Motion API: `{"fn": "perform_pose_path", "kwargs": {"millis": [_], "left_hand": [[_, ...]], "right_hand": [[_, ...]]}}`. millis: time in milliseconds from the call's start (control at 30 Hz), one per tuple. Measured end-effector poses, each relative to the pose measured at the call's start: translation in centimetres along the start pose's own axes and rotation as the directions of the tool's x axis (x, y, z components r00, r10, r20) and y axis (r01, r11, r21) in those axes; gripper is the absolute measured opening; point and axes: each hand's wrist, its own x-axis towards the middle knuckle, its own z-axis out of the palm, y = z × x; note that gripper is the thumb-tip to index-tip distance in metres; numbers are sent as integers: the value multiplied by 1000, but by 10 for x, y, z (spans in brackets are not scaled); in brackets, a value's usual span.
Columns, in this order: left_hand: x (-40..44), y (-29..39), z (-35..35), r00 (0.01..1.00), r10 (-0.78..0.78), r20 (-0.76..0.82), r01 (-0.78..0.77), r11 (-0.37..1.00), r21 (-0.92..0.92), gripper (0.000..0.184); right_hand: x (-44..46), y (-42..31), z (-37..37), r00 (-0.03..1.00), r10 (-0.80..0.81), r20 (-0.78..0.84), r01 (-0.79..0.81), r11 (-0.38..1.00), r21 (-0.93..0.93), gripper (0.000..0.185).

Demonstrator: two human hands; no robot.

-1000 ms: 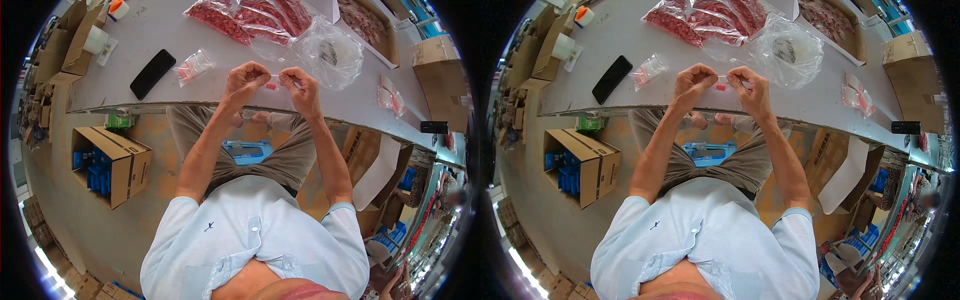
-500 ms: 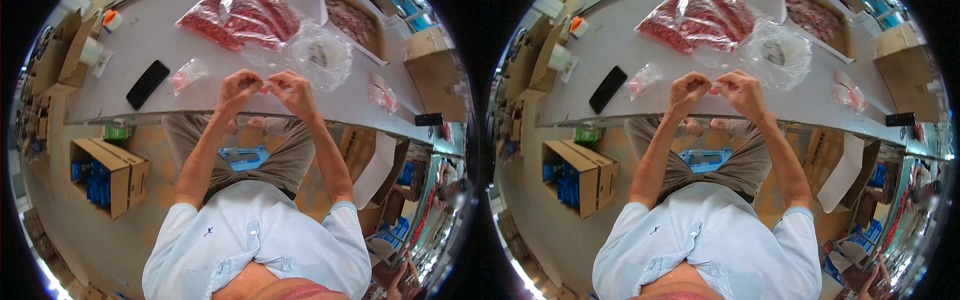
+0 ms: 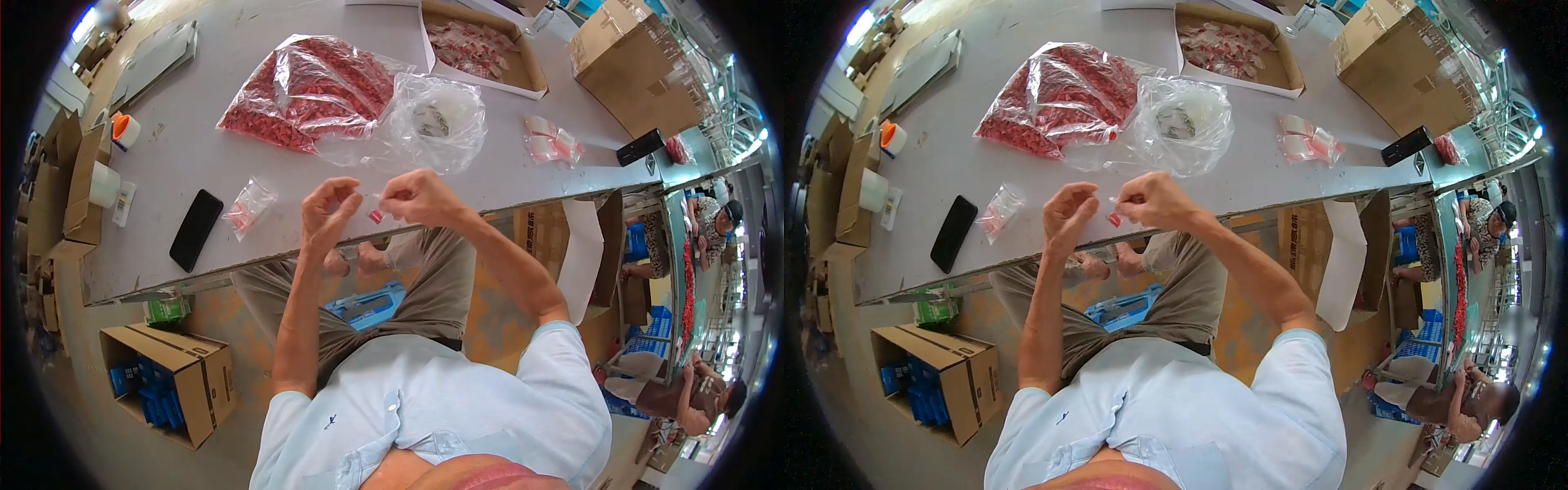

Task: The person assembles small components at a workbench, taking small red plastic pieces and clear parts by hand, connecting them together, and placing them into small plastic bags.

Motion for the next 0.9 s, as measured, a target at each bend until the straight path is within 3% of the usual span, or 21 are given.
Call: {"fn": "perform_pose_path", "kwargs": {"millis": [67,133,200,267,300,367,500,600,700,767,833,900], "left_hand": [[1,7,0,988,-74,-132,47,980,-195,12],[2,5,-1,992,-77,-102,56,980,-191,12],[2,0,-2,994,-85,-73,71,980,-183,12],[3,-6,-3,993,-81,-87,66,985,-160,12],[2,-7,-2,993,-83,-87,68,985,-161,12],[3,-6,-2,994,-56,-97,38,984,-177,10],[2,-11,1,987,11,-158,-21,998,-61,6],[-7,9,3,954,230,-194,-188,959,214,6],[-35,24,-14,931,313,-185,-248,919,305,9],[-53,32,-27,815,566,-124,-384,688,616,16],[-70,38,-54,816,556,-160,-329,673,662,18],[-74,33,-87,740,619,-261,-195,570,798,15]], "right_hand": [[-6,11,-21,972,235,-8,-216,906,365,15],[-3,28,-59,975,215,-49,-174,886,429,13],[11,54,-108,950,155,-271,-21,898,440,12],[34,69,-163,805,254,-537,48,873,485,17],[36,72,-177,805,256,-535,46,873,486,17],[40,71,-191,674,466,-573,29,759,651,13],[34,52,-111,860,341,-379,-159,886,436,20],[39,33,-28,953,240,-184,-147,899,412,20],[59,20,24,991,92,-97,-52,935,351,17],[68,0,48,997,73,-27,-62,951,301,15],[85,-9,67,1000,28,0,-27,961,274,16],[107,-20,83,999,-46,-18,49,972,228,17]]}}
